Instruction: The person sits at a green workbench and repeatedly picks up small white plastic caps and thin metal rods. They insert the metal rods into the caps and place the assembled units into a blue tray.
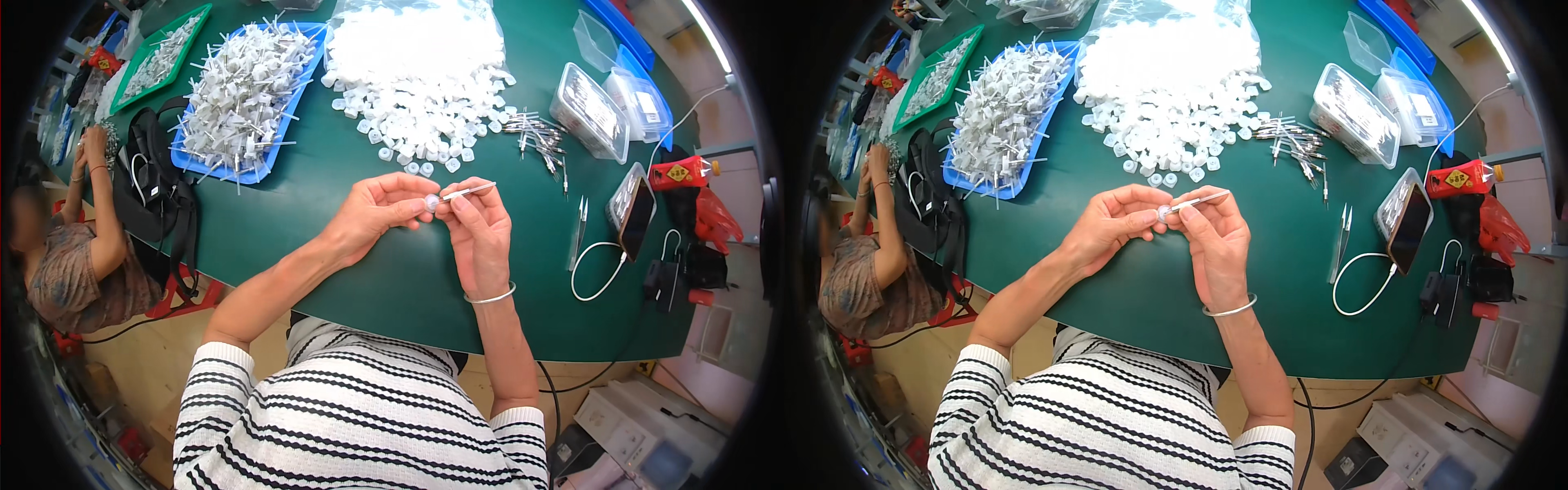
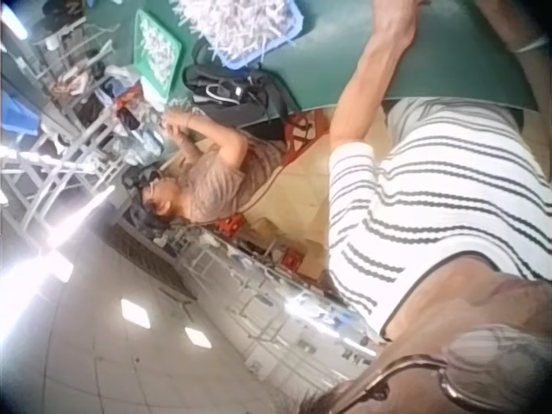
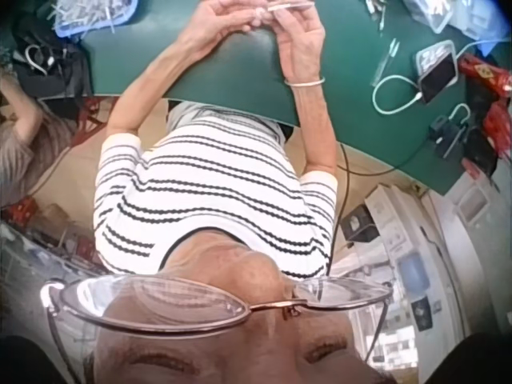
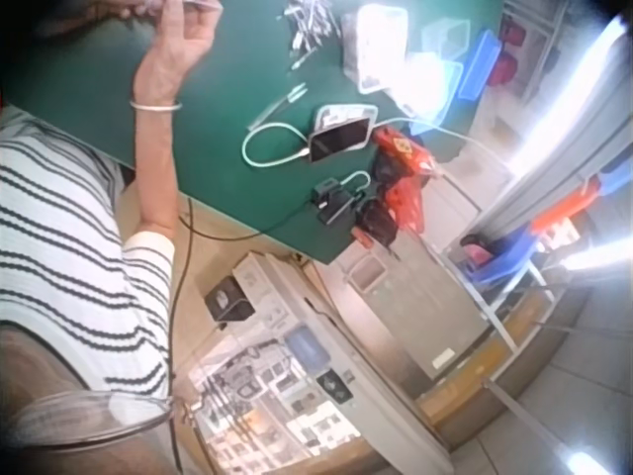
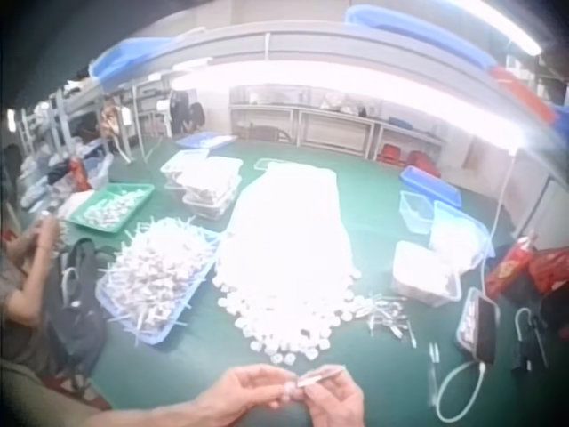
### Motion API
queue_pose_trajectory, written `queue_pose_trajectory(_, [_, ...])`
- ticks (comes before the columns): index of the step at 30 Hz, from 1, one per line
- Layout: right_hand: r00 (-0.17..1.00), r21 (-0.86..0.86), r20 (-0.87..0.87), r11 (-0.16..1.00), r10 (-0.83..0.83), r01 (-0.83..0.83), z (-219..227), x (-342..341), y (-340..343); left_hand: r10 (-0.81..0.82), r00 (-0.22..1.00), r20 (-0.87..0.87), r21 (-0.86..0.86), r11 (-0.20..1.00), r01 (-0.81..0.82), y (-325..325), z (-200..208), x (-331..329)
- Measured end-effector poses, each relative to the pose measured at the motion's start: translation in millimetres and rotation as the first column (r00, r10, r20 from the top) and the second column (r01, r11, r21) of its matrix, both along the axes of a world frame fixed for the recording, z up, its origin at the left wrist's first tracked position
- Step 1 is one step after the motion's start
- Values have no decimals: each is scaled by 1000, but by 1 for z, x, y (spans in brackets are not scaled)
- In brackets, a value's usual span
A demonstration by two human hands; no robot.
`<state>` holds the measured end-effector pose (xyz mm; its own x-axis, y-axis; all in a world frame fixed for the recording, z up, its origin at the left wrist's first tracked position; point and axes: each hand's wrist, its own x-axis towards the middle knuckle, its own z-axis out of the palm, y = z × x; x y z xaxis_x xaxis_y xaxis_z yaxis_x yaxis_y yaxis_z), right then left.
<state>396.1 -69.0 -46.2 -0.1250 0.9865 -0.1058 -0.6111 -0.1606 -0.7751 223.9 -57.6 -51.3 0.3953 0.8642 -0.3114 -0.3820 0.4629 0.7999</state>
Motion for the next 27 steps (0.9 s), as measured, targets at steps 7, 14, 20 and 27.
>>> queue_pose_trajectory(7, [1000, 26, -11, 1000, 5, -5, -3, -4, -4, 23, 1000, 7, 66, 998, -24, 2, -2, -3])
queue_pose_trajectory(14, [1000, 15, -24, 1000, 4, -4, -2, -3, -6, 34, 995, -98, 209, 978, -13, 2, -3, -3])
queue_pose_trajectory(20, [1000, 12, 18, 1000, -4, 4, 3, -9, -9, 34, 999, -28, 147, 989, -29, 5, -3, -2])
queue_pose_trajectory(27, [964, 220, 209, 968, -164, 118, 2, -4, -8, 35, 991, 130, -102, 994, -22, 6, -5, -4])
